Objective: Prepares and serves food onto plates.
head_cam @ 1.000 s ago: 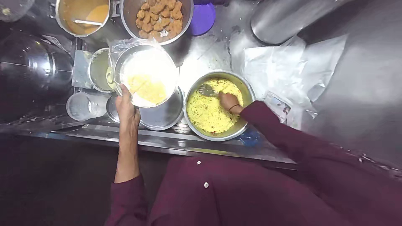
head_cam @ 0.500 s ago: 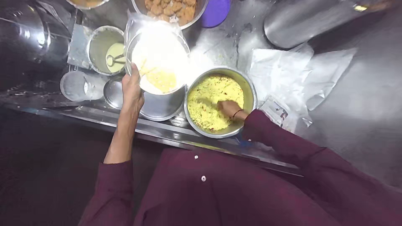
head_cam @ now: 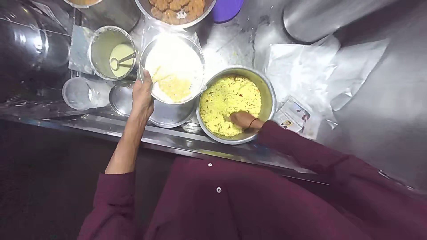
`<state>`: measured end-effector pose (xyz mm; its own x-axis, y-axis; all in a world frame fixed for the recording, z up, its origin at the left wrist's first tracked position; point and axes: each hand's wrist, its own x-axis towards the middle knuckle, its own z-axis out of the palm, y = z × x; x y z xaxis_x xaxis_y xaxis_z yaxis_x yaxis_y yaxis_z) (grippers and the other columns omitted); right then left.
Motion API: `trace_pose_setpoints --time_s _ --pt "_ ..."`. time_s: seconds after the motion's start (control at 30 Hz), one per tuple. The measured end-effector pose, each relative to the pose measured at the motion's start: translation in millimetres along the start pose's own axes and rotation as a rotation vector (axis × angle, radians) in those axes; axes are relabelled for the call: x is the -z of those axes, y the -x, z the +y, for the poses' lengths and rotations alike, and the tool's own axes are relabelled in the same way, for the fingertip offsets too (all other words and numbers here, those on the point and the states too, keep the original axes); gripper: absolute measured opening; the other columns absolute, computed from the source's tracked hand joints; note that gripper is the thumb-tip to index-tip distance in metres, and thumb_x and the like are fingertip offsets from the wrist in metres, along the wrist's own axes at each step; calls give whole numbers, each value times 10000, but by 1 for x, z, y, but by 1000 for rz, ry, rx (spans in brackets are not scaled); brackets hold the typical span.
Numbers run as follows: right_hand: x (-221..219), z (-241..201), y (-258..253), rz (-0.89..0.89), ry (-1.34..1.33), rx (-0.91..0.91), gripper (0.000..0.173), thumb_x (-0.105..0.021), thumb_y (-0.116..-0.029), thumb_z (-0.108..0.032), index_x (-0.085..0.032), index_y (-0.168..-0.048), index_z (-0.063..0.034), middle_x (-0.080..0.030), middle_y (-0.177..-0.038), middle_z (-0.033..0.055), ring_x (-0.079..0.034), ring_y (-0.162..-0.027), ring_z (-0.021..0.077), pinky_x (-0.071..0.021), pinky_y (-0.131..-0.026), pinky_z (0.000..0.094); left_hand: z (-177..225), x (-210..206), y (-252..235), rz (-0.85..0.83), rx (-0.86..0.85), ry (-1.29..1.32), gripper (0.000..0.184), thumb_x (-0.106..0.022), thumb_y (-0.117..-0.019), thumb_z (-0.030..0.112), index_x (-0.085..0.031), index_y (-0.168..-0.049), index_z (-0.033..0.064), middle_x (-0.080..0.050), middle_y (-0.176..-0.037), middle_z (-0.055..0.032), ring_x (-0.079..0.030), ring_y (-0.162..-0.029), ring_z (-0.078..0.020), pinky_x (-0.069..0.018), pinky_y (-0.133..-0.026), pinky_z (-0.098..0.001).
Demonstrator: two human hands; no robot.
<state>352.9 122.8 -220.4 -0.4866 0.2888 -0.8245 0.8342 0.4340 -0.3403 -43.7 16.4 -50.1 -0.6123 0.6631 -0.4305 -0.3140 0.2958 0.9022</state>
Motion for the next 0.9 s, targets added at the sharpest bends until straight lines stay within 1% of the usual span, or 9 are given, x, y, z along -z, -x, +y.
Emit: trace_pose_setpoints --time_s 0.07,0.1,0.23,0.33,0.4,0.47,0.63,0.8,0.9 --pt "-8 19 -5 170 -65 -35 313 -494 -1058 -294 -699 -1059 -58 -702 -901 255 -694 -871 480 -532 -717 700 -10 9 -7 -49 21 -27 490 -510 -1058 449 -547 -1353 61 -713 -1169 -112 -711 -1072 -238 -607 -939 -451" --pt "-11 16 -13 231 -68 -62 295 -511 -1047 -293 -684 -1061 -55 -694 -891 265 -691 -854 493 -532 -697 710 -10 10 -14 -77 20 -35 492 -505 -1059 454 -542 -1361 67 -712 -1169 -108 -710 -1074 -235 -606 -940 -449" --pt "-11 -13 -5 20 41 -14 322 -485 -1069 -300 -687 -1113 -54 -707 -992 235 -694 -974 446 -539 -822 662 -8 9 -26 -104 84 -83 487 -456 -1069 489 -566 -1322 88 -712 -1143 -94 -713 -1045 -226 -612 -906 -444" --pt "-5 7 0 187 32 -75 219 -549 -1031 -243 -684 -1056 -72 -698 -878 238 -700 -844 460 -547 -689 658 -12 7 -32 -96 144 -142 508 -447 -1059 520 -592 -1302 98 -720 -1140 -78 -715 -1044 -211 -610 -915 -434" --pt "-20 -7 -8 113 -7 -94 253 -536 -1030 -229 -675 -1146 -52 -702 -986 265 -692 -939 485 -543 -773 688 -24 8 -50 -125 123 -182 537 -442 -1058 539 -589 -1304 85 -721 -1120 -94 -722 -1019 -226 -621 -884 -455" --pt "-26 -14 -10 -20 -51 -28 362 -433 -1083 -292 -666 -1153 -24 -696 -1052 263 -681 -1025 462 -524 -860 668 -35 5 -66 -142 116 -221 561 -433 -1056 558 -586 -1293 73 -717 -1092 -104 -725 -987 -234 -625 -855 -468" --pt "-14 33 -3 -35 -208 196 427 -415 -1103 -359 -656 -969 -33 -638 -806 167 -653 -785 335 -517 -742 571 -51 -8 -84 -162 123 -318 562 -409 -1059 574 -611 -1240 82 -714 -1028 -98 -723 -926 -221 -623 -810 -456" --pt "-1 45 -4 -22 -312 187 424 -432 -1103 -363 -657 -1003 -18 -627 -818 162 -628 -766 299 -512 -749 540 -66 -18 -103 -243 102 -294 592 -374 -1067 574 -592 -1316 84 -716 -1097 -109 -721 -980 -226 -617 -855 -464" --pt "17 49 10 -30 -339 169 409 -445 -1103 -358 -662 -991 -30 -620 -807 135 -614 -744 260 -514 -722 502 -71 -19 -111 -249 107 -311 601 -365 -1073 567 -610 -1236 43 -718 -1039 -125 -724 -930 -236 -619 -819 -462"
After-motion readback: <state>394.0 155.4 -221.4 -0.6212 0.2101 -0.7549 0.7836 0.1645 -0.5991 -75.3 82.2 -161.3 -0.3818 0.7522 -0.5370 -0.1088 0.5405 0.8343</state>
